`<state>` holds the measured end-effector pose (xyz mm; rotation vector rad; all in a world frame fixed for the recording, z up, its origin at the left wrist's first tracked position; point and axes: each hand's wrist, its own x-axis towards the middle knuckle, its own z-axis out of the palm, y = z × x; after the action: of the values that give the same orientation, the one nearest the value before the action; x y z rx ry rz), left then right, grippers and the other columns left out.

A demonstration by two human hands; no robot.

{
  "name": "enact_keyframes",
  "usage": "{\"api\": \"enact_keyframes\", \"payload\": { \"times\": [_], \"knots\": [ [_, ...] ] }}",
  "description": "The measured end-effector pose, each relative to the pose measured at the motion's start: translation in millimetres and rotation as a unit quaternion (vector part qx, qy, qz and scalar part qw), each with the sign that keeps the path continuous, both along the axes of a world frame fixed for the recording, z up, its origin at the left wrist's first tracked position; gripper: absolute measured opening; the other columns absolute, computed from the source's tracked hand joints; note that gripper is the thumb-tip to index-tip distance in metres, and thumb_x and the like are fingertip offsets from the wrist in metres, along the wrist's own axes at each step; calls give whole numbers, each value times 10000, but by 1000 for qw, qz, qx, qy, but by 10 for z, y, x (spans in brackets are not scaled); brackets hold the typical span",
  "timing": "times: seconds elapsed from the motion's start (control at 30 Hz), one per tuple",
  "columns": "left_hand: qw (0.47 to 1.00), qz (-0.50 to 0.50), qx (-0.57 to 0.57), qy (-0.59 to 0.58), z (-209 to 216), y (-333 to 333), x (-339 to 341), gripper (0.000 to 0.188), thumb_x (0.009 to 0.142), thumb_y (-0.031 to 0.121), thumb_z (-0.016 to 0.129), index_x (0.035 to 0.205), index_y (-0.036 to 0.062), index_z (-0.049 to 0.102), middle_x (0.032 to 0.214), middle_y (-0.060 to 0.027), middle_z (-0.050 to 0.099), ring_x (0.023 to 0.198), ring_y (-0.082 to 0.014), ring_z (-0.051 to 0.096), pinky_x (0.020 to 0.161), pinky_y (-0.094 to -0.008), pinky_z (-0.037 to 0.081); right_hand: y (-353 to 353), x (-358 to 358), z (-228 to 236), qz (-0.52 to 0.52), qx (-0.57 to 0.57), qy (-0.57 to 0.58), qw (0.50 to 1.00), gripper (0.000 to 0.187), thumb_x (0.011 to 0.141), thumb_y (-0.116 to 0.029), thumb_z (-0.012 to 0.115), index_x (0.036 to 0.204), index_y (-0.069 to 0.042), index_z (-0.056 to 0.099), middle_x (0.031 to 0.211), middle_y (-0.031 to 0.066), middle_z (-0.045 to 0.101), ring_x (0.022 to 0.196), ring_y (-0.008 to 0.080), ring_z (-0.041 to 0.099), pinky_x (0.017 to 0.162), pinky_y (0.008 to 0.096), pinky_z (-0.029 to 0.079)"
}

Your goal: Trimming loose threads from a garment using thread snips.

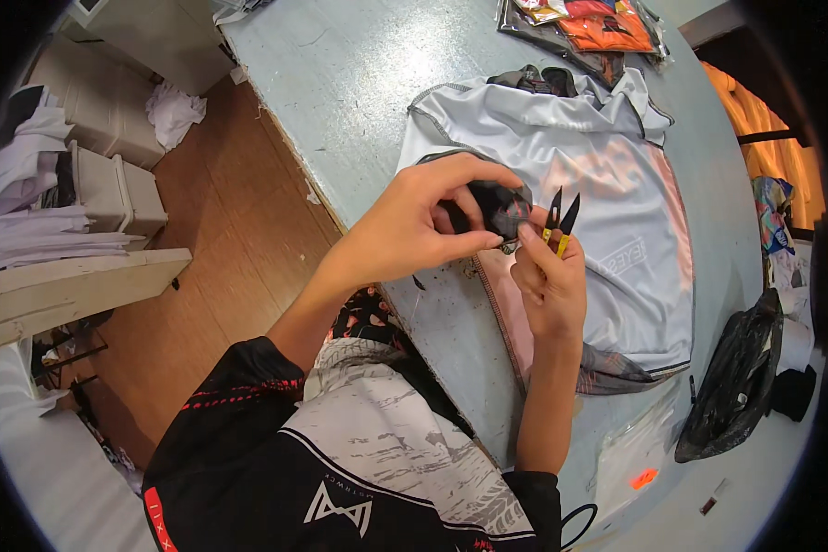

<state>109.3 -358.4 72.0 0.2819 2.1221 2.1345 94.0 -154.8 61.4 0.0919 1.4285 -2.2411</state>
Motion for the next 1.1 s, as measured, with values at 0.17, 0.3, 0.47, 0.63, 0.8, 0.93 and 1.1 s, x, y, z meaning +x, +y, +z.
{"api": "enact_keyframes", "payload": {
  "times": [0.17, 0.3, 0.47, 0.63, 0.8, 0.93, 1.1],
  "knots": [
    [997, 25, -31, 58, -17, 3, -28, 461, 731, -78, 734, 1163, 23, 604, 1047, -33, 594, 829, -50, 599, 585, -161, 457, 62, -19, -77, 10, -39, -10, 999, 220, 949, -53, 542, 1158, -31, 609, 535, -67, 387, 384, 18, 193, 360, 208, 166],
    [999, 42, 16, 26, -78, 13, 6, 353, 734, -61, 741, 1056, 26, 624, 1052, -32, 602, 815, -60, 591, 608, -179, 466, 71, -12, -112, 10, -75, -7, 997, 233, 950, -51, 537, 1172, -13, 598, 576, -54, 431, 389, 15, 195, 363, 195, 179],
    [984, 66, -40, 162, -176, 67, 2, 269, 731, 44, 786, 961, 12, 650, 854, -26, 647, 752, -105, 607, 644, -238, 473, 49, 41, -82, 21, -64, 11, 998, 237, 943, -39, 542, 1173, 0, 588, 609, -49, 446, 392, 13, 210, 365, 191, 187],
    [993, 72, 35, 85, -279, 135, 19, 181, 763, 42, 767, 921, -6, 693, 844, -31, 669, 759, -90, 596, 683, -235, 468, -51, 99, 30, -54, -4, 22, 998, 193, 915, 4, 562, 1106, 3, 595, 607, -50, 416, 393, 7, 243, 371, 192, 193],
    [990, 78, 115, 40, -328, 117, 4, 132, 807, -76, 698, 934, -45, 692, 915, -73, 689, 825, -115, 636, 742, -240, 507, -158, 97, 90, -124, 118, 111, 979, 260, 814, -16, 726, 1062, 13, 652, 919, 39, 658, 643, 11, 506, 559, 152, 344],
    [991, 76, 114, 8, -356, 139, -18, 123, 825, -58, 692, 947, -42, 693, 905, -67, 692, 800, -106, 638, 719, -235, 511, -23, 72, 55, -101, 186, 232, 950, 521, 1024, -371, 440, 1197, 103, 568, 825, 5, 558, 465, -11, 291, 425, 174, 148],
    [986, 64, 155, 2, -323, 144, -15, 161, 847, -43, 678, 1008, -36, 685, 907, -81, 700, 783, -113, 656, 716, -237, 534, 9, 183, 66, -112, 392, 402, 820, 521, 1022, -389, 442, 1210, 73, 594, 934, 42, 596, 549, -7, 344, 487, 123, 228]
  ]
}}
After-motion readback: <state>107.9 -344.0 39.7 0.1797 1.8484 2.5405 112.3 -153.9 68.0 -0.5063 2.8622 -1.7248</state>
